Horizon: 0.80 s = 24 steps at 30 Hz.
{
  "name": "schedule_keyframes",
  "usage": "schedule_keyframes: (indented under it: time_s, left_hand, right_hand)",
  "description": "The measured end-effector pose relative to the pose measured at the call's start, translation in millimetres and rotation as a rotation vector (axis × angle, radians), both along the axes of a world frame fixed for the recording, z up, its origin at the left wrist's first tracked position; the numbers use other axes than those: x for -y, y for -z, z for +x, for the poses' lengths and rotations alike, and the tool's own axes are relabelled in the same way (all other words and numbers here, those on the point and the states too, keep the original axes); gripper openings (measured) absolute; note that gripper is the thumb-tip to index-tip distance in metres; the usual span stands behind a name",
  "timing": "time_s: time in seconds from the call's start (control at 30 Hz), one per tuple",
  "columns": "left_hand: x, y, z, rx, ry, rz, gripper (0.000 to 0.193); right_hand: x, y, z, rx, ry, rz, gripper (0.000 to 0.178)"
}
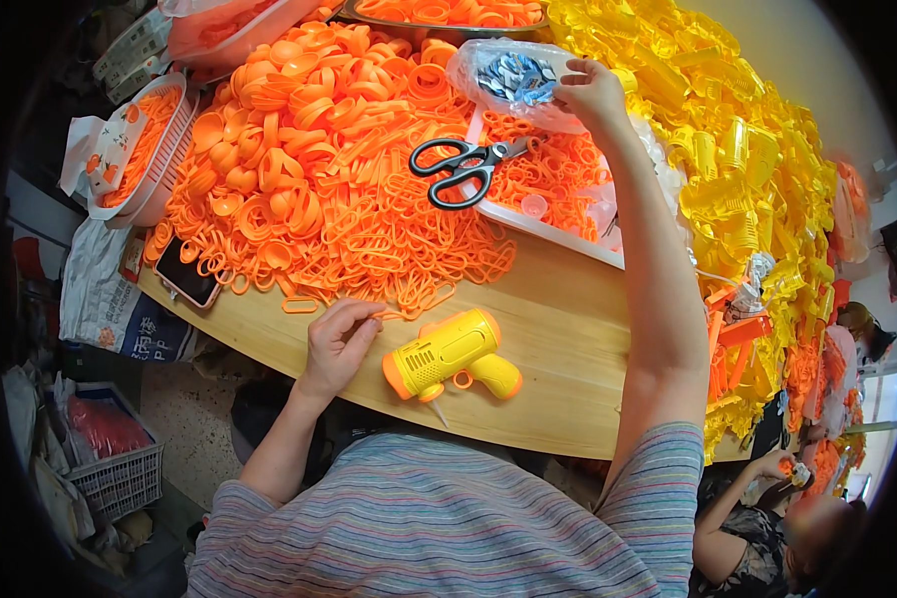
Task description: Assembling plastic toy guns by attaching components and applying stickers.
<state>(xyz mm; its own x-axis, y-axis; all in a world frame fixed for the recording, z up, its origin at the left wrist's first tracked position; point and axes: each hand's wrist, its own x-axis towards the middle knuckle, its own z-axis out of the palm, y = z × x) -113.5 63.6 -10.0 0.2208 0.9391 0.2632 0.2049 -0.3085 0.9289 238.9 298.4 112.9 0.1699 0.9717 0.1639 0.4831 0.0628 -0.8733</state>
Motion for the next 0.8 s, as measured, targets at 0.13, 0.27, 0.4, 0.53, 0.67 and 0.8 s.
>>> schedule_keyframes:
  time_s: [0.13,0.27,0.4,0.53,0.67,0.8]
  left_hand:
    - [0.1,2.1,2.2,0.186,-0.09,-0.117,0.014]
    - [-5.9,-16.9,10.2,0.401,-0.001,-0.119,0.017]
    - [-10.2,-38.2,25.3,0.555,0.1,-0.162,0.018]
    - [-8.4,-51.2,45.0,0.638,0.203,-0.327,0.016]
    - [-2.8,-52.6,66.6,0.662,0.239,-0.369,0.018]
    - [3.0,-49.7,77.0,0.623,0.221,-0.499,0.018]
  right_hand:
    - [25.2,0.2,-11.3,-0.204,-0.044,0.018,0.046]
    - [76.6,14.8,-37.3,-0.434,-0.118,0.094,0.031]
    - [143.3,32.6,-74.1,-0.599,-0.104,0.191,0.031]
    - [200.4,57.6,-90.4,-0.655,0.009,0.3,0.028]
    - [241.4,72.7,-102.8,-0.785,0.064,0.315,0.019]
    - [270.9,78.3,-105.8,-0.89,0.123,0.245,0.014]
